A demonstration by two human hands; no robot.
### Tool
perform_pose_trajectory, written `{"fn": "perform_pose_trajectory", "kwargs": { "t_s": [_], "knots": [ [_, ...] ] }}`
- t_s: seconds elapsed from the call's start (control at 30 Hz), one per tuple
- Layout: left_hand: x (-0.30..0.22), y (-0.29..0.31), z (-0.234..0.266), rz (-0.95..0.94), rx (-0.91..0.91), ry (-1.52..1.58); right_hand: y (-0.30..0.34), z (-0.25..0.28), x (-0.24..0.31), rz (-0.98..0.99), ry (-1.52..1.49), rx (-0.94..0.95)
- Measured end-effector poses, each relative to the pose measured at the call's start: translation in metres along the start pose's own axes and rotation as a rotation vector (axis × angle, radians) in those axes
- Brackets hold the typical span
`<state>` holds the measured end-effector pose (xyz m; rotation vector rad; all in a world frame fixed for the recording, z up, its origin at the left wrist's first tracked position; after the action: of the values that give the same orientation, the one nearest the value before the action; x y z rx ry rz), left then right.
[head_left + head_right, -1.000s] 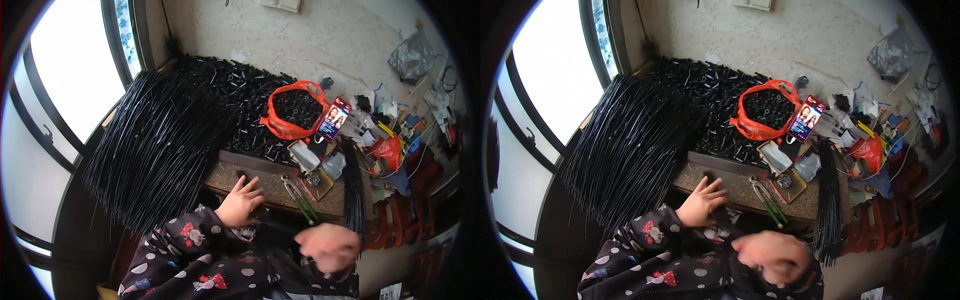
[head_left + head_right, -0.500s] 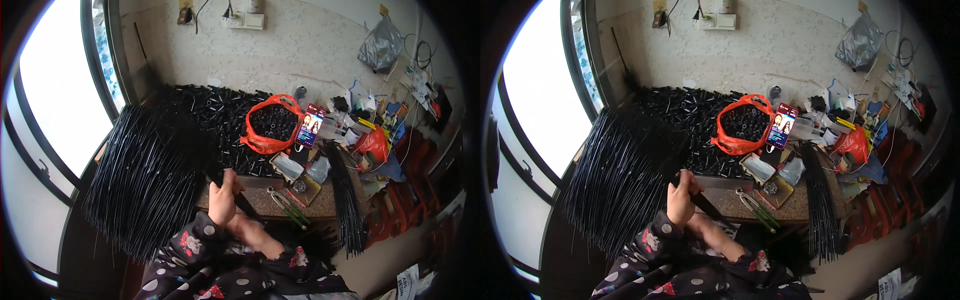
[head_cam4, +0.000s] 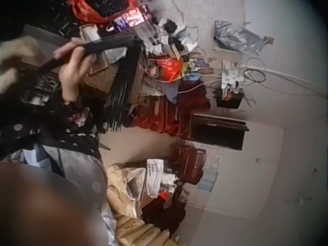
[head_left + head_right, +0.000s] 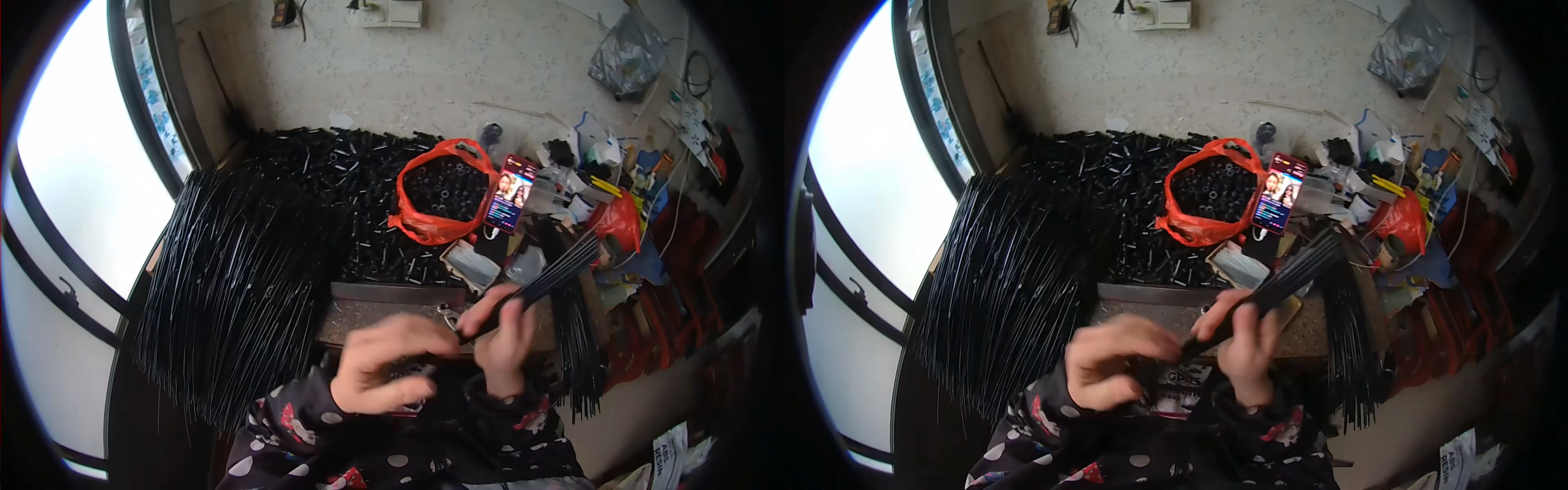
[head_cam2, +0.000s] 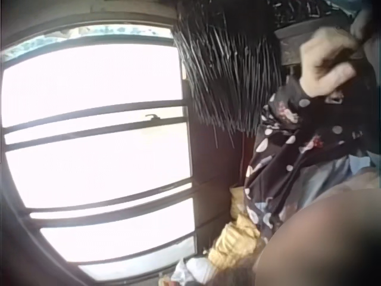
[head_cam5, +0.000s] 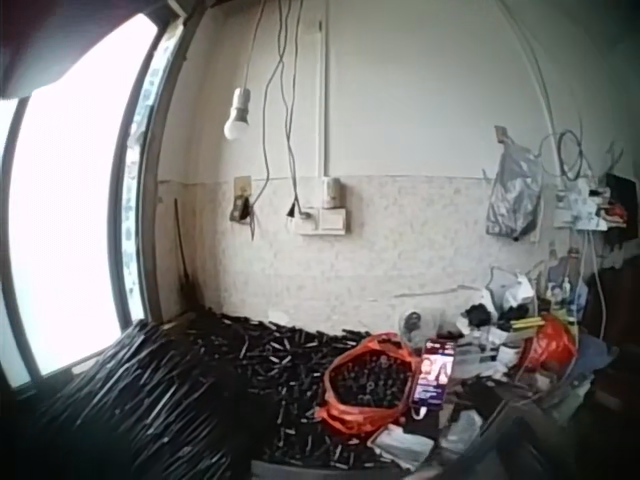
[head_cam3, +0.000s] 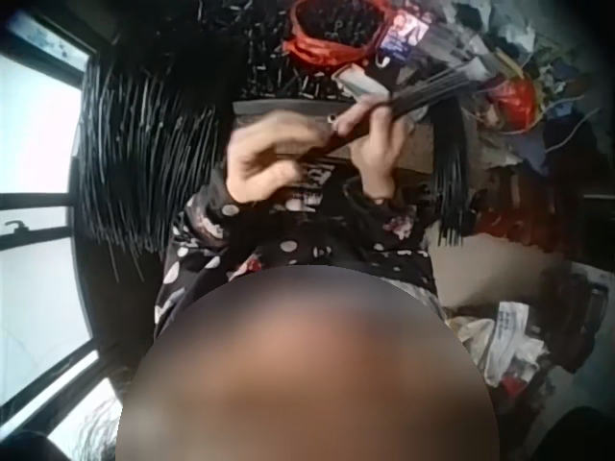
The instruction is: Assembling and securing bundles of wires using clips and pliers.
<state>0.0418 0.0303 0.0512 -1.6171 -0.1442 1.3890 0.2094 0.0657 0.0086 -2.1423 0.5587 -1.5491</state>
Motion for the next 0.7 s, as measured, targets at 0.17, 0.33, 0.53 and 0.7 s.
{"fn": "perform_pose_trajectory", "kwargs": {
  "t_s": [0.17, 0.33, 0.53, 0.7],
  "knots": [
    [0.035, -0.014, 0.019, 0.317, -0.266, -0.128, 0.07, -0.01, -0.086, -0.324, 0.076, 0.322],
    [0.083, 0.018, 0.025, 0.466, -0.183, -0.13, 0.087, 0.0, -0.128, -0.364, -0.07, 0.472],
    [0.071, -0.013, 0.041, 0.266, 0.542, 0.402, 0.097, 0.015, -0.135, -0.736, -0.072, 0.173],
    [0.218, -0.024, 0.173, 0.816, -0.392, -0.73, 0.095, 0.016, -0.136, -0.758, -0.043, -0.013]
  ]
}}
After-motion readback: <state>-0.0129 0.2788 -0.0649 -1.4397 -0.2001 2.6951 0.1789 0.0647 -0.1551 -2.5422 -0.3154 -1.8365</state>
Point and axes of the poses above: each hand's wrist, its own y-axis away from the middle knuckle, its own z-axis out of the back of the hand, x = y × z, the point moved 3 cm from there along -y, towards the middle knuckle, and after that the axes turned 12 degrees about y, right-handed, at the moved point
